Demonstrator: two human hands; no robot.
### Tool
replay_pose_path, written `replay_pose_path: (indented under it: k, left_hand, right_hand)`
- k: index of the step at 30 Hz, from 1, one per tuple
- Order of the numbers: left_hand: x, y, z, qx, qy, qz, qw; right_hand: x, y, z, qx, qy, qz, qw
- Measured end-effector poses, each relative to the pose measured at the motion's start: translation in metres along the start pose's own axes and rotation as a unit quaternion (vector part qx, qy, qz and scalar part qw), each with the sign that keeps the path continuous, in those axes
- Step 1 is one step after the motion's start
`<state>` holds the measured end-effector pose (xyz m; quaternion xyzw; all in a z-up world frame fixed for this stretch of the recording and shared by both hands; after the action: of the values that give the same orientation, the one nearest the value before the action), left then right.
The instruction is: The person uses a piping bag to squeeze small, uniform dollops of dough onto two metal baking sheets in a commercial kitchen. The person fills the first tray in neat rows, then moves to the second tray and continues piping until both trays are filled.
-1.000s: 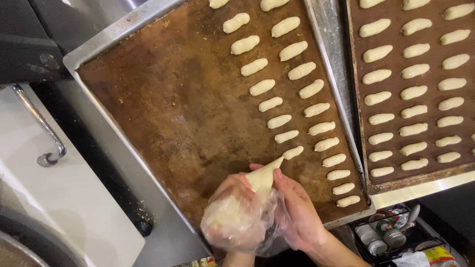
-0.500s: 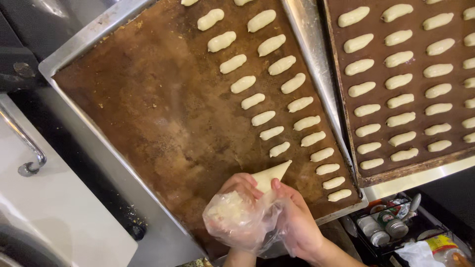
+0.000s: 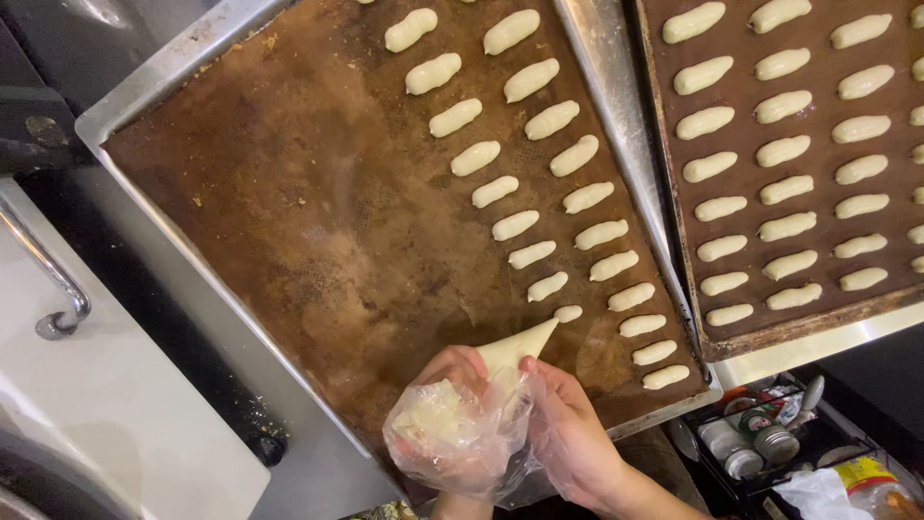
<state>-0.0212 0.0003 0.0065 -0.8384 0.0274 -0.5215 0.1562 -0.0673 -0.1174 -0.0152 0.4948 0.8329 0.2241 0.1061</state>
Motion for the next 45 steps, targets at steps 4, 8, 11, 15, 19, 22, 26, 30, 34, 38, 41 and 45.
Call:
replay_pose_path:
  k: [4,8,11,15,19,22,26,30,34,38,41,45]
  left_hand:
    - [0.003,-0.004,0.002,0.018,-0.020,-0.029,0.999]
    - [0.011,-0.012,-0.001,0.018,0.015,0.050,0.998]
    - [0.011,-0.015,-0.003,0.012,0.094,0.065,0.993]
    - [0.009,-0.024,-0.002,-0.004,0.201,0.056,0.978]
    - [0.014,-0.021,0.004,-0.067,0.199,-0.031,0.977]
    - [0.027,-0.006,0.004,-0.071,0.186,-0.054,0.979]
    - [0.034,0.012,-0.003,-0.017,0.099,0.091,0.991]
    - [0.030,0.012,-0.004,-0.048,0.054,0.168,0.983]
    - [0.032,0.008,-0.004,-0.037,0.097,0.118,0.988]
    - [0.035,0.006,-0.004,-0.040,0.132,0.113,0.984]
    - [0.035,-0.001,-0.005,-0.033,0.133,0.132,0.982]
    - [0.025,-0.011,-0.011,-0.022,0.096,0.139,0.985]
  right_hand:
    - [0.009,-0.006,0.001,0.013,0.013,0.001,1.000]
    - [0.014,-0.009,0.003,0.007,0.014,0.001,1.000]
    - [0.017,-0.013,0.005,0.013,0.022,0.020,0.999]
    - [0.022,-0.027,-0.003,0.210,0.064,-0.030,0.975]
    - [0.018,-0.015,-0.013,0.080,0.020,0.030,0.996]
    - [0.013,-0.026,-0.017,0.147,0.012,0.040,0.988]
    - [0.007,-0.040,-0.015,0.127,-0.010,0.046,0.991]
    - [0.008,-0.047,-0.013,0.082,-0.008,0.047,0.996]
    - [0.011,-0.049,-0.014,0.068,-0.004,0.034,0.997]
    - [0.017,-0.054,-0.014,0.077,-0.010,0.034,0.996]
    - [0.023,-0.055,-0.014,0.038,-0.017,0.038,0.998]
    - [0.033,-0.062,-0.012,0.098,-0.001,0.035,0.995]
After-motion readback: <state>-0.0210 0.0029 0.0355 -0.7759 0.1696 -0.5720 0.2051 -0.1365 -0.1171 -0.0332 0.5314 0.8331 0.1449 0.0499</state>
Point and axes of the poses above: each hand's wrist, its own z-axis towards the middle knuckle, its own y-axis out of the palm, x = y × z, the point moved 4 cm from there along z, towards the middle knuckle, and after that the axes turned 15 degrees about z, right-handed, at the moved point
